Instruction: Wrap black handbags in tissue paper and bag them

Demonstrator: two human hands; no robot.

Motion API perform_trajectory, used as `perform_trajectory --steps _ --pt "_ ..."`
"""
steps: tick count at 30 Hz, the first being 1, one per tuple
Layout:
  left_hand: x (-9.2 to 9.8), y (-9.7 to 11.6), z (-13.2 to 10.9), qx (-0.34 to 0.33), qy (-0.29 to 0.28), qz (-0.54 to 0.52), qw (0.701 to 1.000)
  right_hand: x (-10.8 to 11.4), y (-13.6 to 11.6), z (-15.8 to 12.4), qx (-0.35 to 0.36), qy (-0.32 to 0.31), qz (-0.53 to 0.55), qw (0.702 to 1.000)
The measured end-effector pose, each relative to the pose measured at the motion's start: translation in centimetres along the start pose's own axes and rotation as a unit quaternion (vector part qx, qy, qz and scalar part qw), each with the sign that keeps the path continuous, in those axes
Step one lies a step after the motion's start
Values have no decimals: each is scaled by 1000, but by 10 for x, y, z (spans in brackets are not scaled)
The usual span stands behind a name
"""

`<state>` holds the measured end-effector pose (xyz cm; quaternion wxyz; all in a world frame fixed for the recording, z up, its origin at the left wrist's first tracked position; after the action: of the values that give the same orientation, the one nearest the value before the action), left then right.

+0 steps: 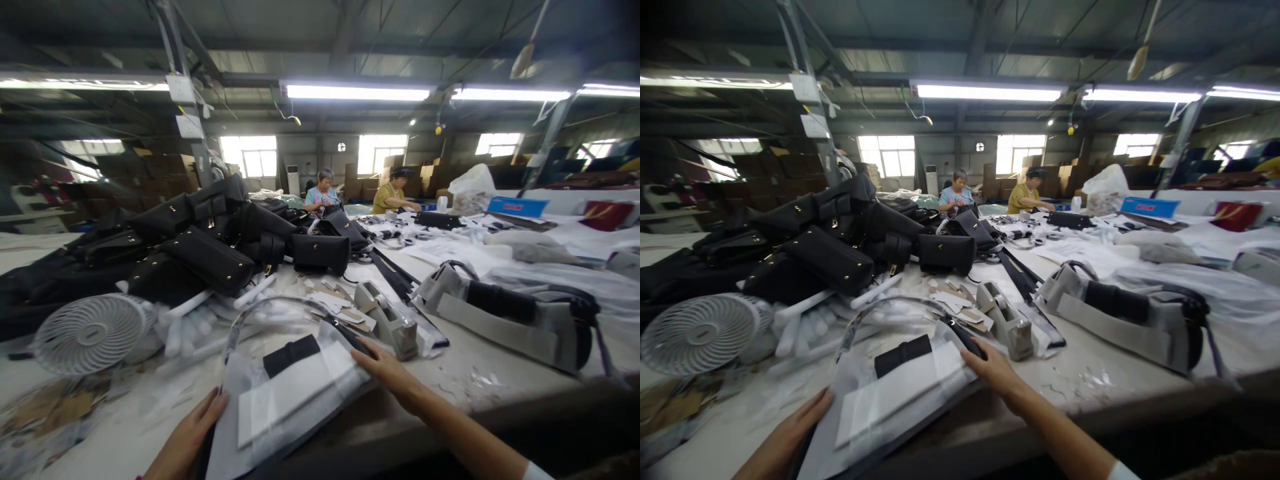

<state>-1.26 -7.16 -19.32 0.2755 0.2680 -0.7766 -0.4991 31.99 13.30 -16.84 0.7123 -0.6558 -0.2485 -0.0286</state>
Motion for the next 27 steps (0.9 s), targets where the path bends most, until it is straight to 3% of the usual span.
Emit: perform_trajectory --steps 2,5,10,14,21,24,27 --pt "-4 2 -7 7 -24 -75 997 1 4 -9 38 31 41 998" --pt "-5 9 -11 -42 -20 -117 992 6 4 -12 87 54 76 992" --pt "-2 28 -12 -164 15 -141 976 5 1 11 122 65 77 987" --pt "-2 31 -9 -227 23 -123 966 -7 5 25 149 47 73 985" --pt "10 28 -3 -289 -36 -28 956 -3 7 13 87 29 98 991" --pt "18 28 -9 -309 -70 6 948 6 1 4 61 30 52 996" --pt "26 23 -13 -313 -55 48 947 14 0 -5 57 67 -26 996"
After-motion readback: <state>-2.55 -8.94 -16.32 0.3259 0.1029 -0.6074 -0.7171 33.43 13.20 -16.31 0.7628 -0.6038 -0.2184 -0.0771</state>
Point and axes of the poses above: each hand's wrist, its own z-axis towards the middle knuckle, its own x-axis out of the back of the hand, y = z × x, the point moved 3 cm from there along z, towards the middle knuckle, and after that the axes turned 10 degrees about y, right-handed, at the moved point
